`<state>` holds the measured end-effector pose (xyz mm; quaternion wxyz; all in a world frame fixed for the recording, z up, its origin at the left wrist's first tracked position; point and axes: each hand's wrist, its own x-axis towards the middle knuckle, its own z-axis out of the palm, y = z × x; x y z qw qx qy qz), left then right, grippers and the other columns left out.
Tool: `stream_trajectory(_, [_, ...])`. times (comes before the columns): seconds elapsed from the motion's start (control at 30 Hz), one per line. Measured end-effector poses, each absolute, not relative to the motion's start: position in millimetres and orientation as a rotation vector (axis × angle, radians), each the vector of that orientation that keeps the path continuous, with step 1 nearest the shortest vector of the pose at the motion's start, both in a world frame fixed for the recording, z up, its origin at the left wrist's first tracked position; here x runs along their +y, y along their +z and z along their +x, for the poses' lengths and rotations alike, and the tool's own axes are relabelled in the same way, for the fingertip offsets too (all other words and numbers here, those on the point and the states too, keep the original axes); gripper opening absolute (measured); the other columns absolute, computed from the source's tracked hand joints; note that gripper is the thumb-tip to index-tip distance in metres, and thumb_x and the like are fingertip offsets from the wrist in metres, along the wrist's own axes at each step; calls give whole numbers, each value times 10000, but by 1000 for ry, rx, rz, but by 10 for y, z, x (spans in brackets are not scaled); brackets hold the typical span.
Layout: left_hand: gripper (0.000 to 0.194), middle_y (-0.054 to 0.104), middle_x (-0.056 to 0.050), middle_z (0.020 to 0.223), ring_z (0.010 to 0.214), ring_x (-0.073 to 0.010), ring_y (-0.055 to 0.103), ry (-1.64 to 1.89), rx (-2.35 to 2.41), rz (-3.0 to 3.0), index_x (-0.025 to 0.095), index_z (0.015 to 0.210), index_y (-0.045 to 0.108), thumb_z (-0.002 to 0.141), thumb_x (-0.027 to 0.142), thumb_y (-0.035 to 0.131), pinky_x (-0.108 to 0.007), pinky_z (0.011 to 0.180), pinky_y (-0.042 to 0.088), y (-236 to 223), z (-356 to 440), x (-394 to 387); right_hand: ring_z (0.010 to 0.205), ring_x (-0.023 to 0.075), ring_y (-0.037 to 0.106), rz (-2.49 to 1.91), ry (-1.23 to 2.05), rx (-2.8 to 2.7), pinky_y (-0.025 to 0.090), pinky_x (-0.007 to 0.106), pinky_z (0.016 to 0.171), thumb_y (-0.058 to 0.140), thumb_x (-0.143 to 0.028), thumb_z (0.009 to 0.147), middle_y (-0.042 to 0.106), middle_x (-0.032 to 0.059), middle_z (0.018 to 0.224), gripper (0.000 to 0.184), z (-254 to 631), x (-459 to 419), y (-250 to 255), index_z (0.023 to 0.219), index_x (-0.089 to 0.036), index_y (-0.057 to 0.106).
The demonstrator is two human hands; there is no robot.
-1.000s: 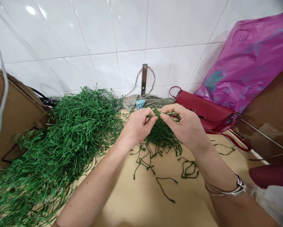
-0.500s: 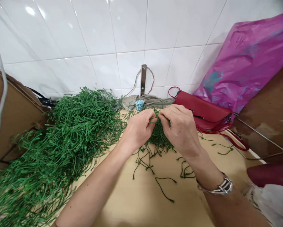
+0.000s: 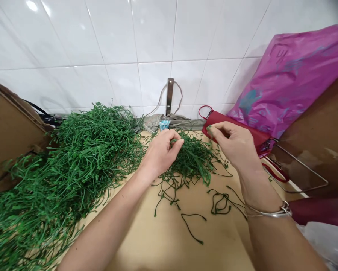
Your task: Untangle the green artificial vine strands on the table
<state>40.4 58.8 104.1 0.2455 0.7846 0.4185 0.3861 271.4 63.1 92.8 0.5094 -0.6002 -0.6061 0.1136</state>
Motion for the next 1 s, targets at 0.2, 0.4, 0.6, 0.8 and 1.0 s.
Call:
stream_trajectory(0.2, [174, 539, 45, 681, 549, -96, 371, 992, 1297, 1974, 192, 860, 591, 951, 338, 558, -258, 576, 301, 1064, 278, 676, 690, 161, 599, -1196, 720, -1384, 492, 313, 696, 744, -373, 755, 669, 11, 693, 168, 2472, 526, 1058, 750, -210, 702])
stream_trajectory(0.4, [286, 413, 59, 648, 577, -106, 350, 1046, 1037, 1764, 197, 1048, 632, 906, 445, 658, -258, 547, 275, 1034, 320, 684, 678, 144, 599, -1116, 899, -1337, 506, 309, 703, 819, -415, 707, 684, 3, 716, 270, 2340, 488, 993, 836, -193, 737])
stream_trajectory(0.6, [297, 438, 45, 656, 570, -105, 325, 1006, 940, 1871, 215, 1041, 705, 898, 473, 667, -272, 538, 238, 960, 397, 671, 772, 175, 658, -1035, 929, -1427, 543, 335, 765, 803, -425, 760, 741, 19, 806, 241, 2130, 446, 921, 860, -220, 726])
stream_trajectory(0.8, [299, 309, 63, 599, 536, -96, 254, 934, 988, 1873, 196, 802, 603, 901, 475, 642, -279, 525, 159, 950, 344, 707, 729, 176, 643, -1216, 634, -1550, 521, 324, 712, 721, -349, 816, 738, 21, 799, 137, 2190, 415, 995, 849, -217, 713])
stream_trajectory(1.0, [229, 379, 41, 705, 632, -111, 315, 954, 792, 1855, 185, 822, 568, 951, 374, 574, -277, 598, 251, 1010, 350, 672, 724, 182, 636, -1290, 367, -1654, 473, 319, 703, 643, -278, 876, 740, 20, 814, 84, 2232, 394, 1001, 870, -227, 709])
